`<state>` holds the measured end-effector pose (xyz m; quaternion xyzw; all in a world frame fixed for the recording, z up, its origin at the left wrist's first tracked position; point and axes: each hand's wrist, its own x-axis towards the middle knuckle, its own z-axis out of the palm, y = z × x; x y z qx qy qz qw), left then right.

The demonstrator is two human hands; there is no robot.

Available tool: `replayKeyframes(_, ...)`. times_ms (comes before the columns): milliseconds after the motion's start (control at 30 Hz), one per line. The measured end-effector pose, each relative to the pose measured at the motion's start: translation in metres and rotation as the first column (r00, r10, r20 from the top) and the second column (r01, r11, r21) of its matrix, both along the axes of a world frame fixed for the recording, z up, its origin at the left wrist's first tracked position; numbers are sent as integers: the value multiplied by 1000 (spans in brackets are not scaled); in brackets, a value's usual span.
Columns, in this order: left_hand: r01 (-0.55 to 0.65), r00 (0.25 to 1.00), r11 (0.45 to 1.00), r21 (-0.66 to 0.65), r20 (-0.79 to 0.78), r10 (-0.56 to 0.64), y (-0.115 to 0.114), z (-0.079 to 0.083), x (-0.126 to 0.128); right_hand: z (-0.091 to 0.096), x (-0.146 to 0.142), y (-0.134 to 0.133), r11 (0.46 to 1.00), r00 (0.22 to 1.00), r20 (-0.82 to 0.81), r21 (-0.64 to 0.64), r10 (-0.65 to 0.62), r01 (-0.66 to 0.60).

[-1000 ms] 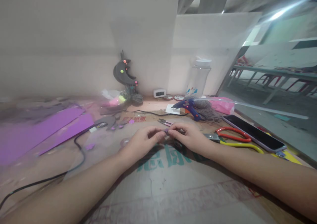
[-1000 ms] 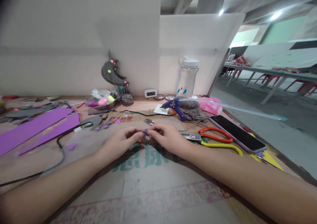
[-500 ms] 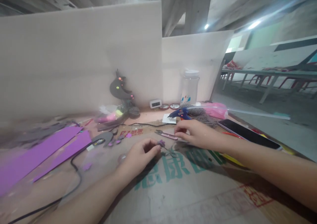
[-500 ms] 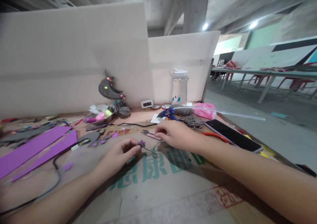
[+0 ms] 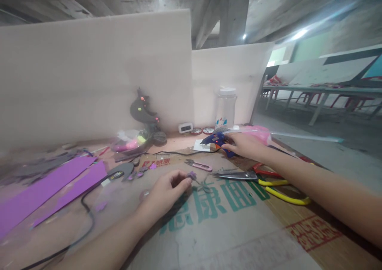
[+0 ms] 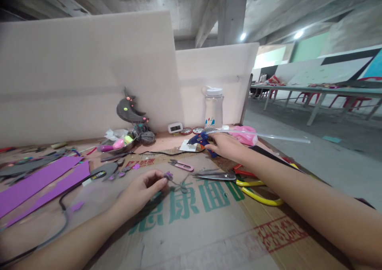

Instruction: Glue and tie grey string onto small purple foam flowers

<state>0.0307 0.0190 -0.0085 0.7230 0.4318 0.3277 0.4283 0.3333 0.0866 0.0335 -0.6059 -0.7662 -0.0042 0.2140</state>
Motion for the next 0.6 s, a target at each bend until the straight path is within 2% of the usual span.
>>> replayKeyframes(100,7,1000,1000,0,19,-7,0,0,1,-12,-8,3,999,998,-51,-30,35,-37)
replayKeyframes(267,6,1000,1000,9,8,-6,-1,2,1,-22,-19,-2,1000,990,-139,-13,-9,8)
replayKeyframes(467,13,1000,1000,15,-5,-13,-1,2,1,-11,-19,-5,993,955,-276,15,-107,116)
replayKeyframes(600,-18,1000,1000,18,-8,18,-1,3,1,1,-25,-14,996,906,-421,-87,-50,14)
